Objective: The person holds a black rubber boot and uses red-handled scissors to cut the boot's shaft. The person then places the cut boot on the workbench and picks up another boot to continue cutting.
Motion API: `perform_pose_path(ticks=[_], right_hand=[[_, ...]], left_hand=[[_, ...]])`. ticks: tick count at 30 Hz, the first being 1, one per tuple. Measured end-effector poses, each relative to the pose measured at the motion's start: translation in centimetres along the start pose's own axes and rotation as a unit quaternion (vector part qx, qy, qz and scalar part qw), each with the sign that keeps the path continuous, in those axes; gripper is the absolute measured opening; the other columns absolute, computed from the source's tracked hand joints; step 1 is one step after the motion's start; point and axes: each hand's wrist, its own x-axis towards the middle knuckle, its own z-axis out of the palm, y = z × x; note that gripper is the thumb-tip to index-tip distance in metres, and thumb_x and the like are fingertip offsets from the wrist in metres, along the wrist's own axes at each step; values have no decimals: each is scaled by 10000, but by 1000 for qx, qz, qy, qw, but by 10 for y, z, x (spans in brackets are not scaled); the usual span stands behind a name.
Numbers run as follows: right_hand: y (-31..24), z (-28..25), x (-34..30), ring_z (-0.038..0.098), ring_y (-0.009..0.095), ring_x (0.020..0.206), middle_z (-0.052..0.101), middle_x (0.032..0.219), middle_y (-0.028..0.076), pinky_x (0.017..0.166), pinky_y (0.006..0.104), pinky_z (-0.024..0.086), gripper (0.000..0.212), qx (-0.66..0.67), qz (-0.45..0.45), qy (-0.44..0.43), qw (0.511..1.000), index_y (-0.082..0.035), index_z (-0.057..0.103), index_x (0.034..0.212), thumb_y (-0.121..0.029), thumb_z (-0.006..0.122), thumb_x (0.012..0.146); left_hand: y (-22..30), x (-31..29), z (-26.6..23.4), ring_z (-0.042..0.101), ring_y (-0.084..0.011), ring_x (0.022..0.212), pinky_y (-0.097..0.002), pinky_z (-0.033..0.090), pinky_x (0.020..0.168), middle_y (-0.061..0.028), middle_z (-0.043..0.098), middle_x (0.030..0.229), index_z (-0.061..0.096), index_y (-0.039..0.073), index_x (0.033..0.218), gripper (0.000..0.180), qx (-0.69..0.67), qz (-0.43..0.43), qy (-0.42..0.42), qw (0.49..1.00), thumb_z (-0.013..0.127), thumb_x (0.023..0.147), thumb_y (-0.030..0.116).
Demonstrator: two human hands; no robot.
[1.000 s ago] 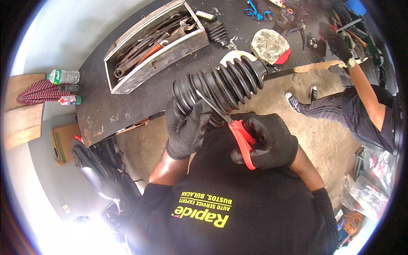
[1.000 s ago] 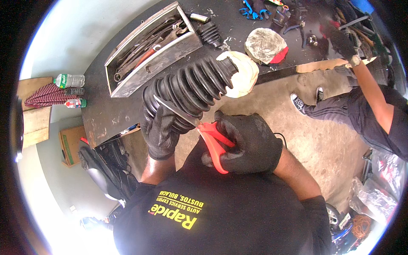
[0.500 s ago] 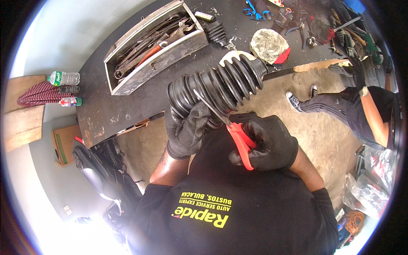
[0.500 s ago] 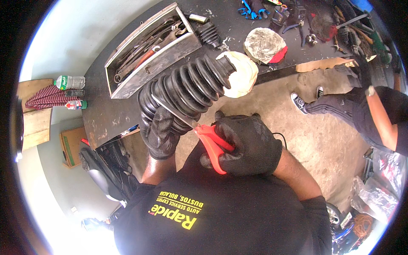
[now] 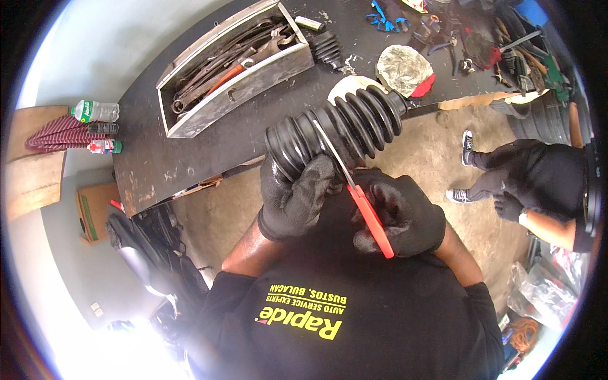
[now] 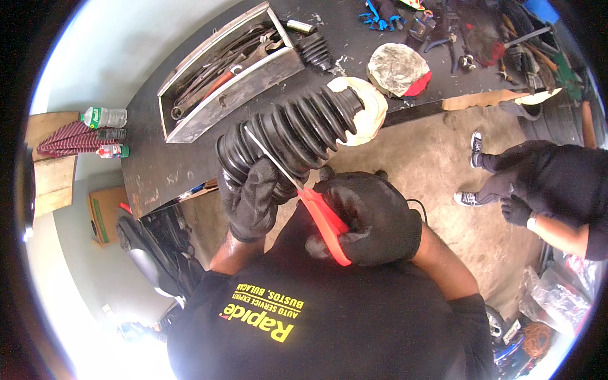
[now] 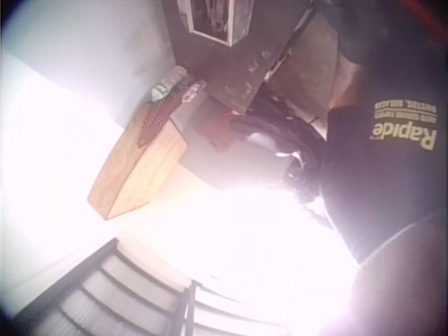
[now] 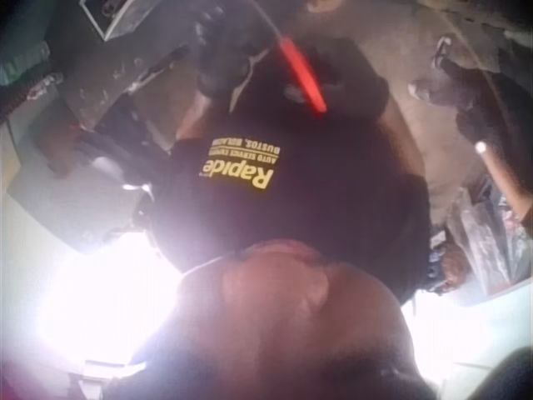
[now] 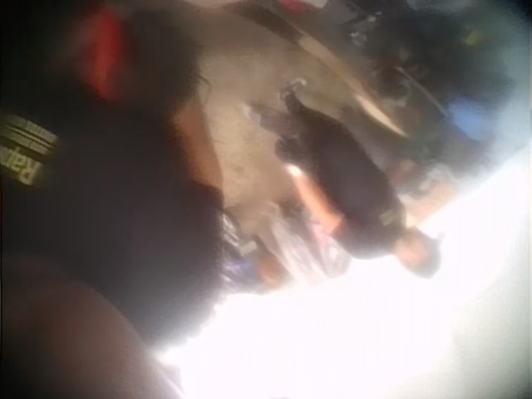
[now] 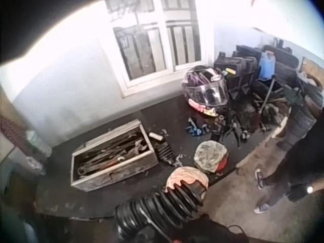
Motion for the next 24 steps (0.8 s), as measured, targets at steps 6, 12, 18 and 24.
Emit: perform_pose_path(ticks=[6,12,18,24], right_hand=[[0,1,-2,672,275,745,673,812,117,680,394,499,359,18,1,-1,1000,-47,651,922,-285,879,779],[6,-3,-2,712,173,762,742,849,89,709,320,547,409,-59,1,-31,998,-3,655,1071,-143,889,765],[11,0,0,665,171,683,710,794,83,657,319,520,372,-106,10,-14,994,-10,656,1001,-172,900,771],[8,-2,-3,671,188,715,713,869,102,671,330,517,383,-112,-27,0,993,-15,662,998,-179,908,756]], left_hand=[[-4,-2,-9,729,-146,805,-247,571,666,-94,758,1016,581,-4,1352,404,2,-31,-4,1000,627,1047,257],[-8,-1,-5,646,-116,785,-268,518,659,-80,687,969,588,-10,1267,290,-30,13,40,999,567,1006,115],[-6,8,-17,652,-99,810,-284,544,721,-31,713,953,690,-3,1085,195,89,34,115,989,688,958,145],[-7,4,-26,694,-193,1021,-331,559,879,-119,727,1119,622,-30,1279,323,90,18,19,996,653,975,73]])
